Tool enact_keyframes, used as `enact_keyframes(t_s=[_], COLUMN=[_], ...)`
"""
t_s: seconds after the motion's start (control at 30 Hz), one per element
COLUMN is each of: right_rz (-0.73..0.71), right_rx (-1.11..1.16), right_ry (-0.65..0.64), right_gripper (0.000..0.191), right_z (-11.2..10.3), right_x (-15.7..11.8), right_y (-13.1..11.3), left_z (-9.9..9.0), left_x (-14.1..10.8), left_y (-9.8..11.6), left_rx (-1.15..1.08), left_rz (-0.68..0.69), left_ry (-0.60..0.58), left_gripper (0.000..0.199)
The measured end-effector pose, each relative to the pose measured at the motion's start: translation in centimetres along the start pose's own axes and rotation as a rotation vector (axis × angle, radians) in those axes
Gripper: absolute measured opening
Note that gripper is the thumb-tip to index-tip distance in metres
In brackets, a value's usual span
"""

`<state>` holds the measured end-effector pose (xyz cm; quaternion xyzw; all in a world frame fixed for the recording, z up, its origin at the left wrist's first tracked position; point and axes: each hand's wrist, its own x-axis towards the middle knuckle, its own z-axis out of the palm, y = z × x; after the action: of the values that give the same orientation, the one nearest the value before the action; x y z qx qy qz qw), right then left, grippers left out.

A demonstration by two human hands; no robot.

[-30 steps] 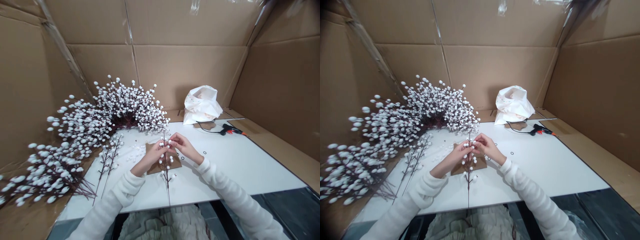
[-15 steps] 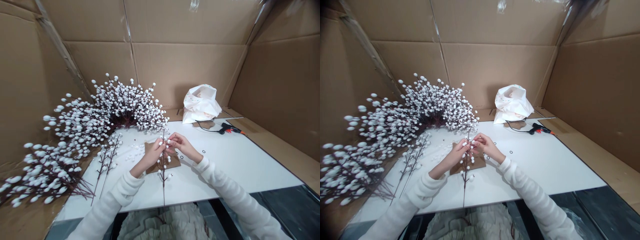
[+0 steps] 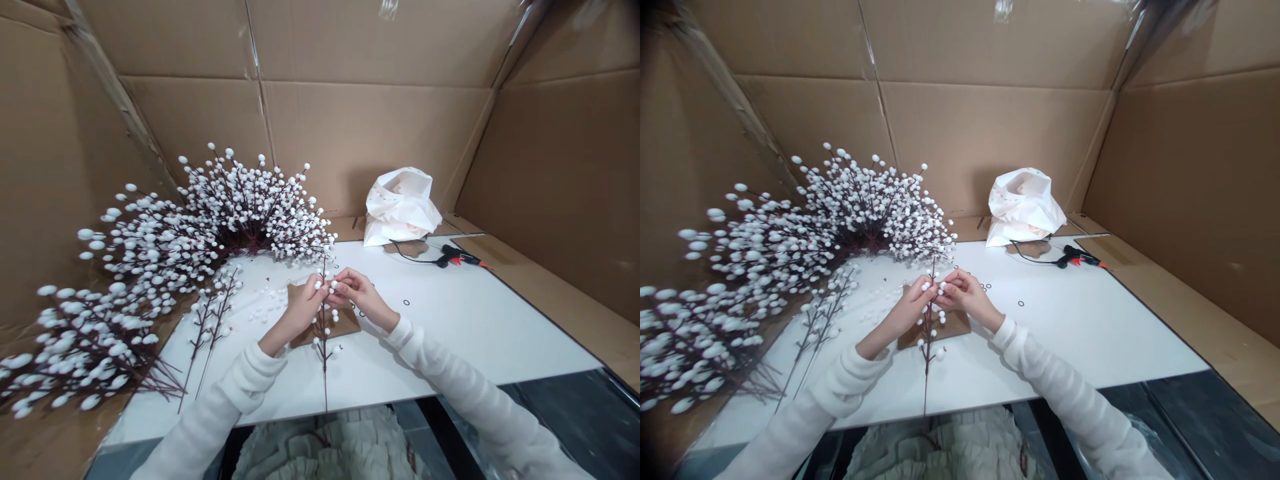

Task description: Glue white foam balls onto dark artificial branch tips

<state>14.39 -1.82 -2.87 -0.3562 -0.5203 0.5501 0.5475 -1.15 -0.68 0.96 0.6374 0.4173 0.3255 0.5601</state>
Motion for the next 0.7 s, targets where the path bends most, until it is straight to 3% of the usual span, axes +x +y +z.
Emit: enact_keyframes(t_s=[0.5,0.7], right_rz=[-0.037,-0.056], right_rx=[0.038,0.043], right_ry=[0.063,0.076], right_gripper=[0.042,0.043], right_z=[0.8,1.3], right_x=[0.4,0.3], right_y=[1.7,1.6], left_z=[-0.4,-0.3], left_x=[0.3,0.4], left_y=[-1.2,-1.1], left_rx=[0.105,0.025], left_rz=[0.059,0.019], left_ry=[0.060,0.055], left_gripper=[0.023,0.027])
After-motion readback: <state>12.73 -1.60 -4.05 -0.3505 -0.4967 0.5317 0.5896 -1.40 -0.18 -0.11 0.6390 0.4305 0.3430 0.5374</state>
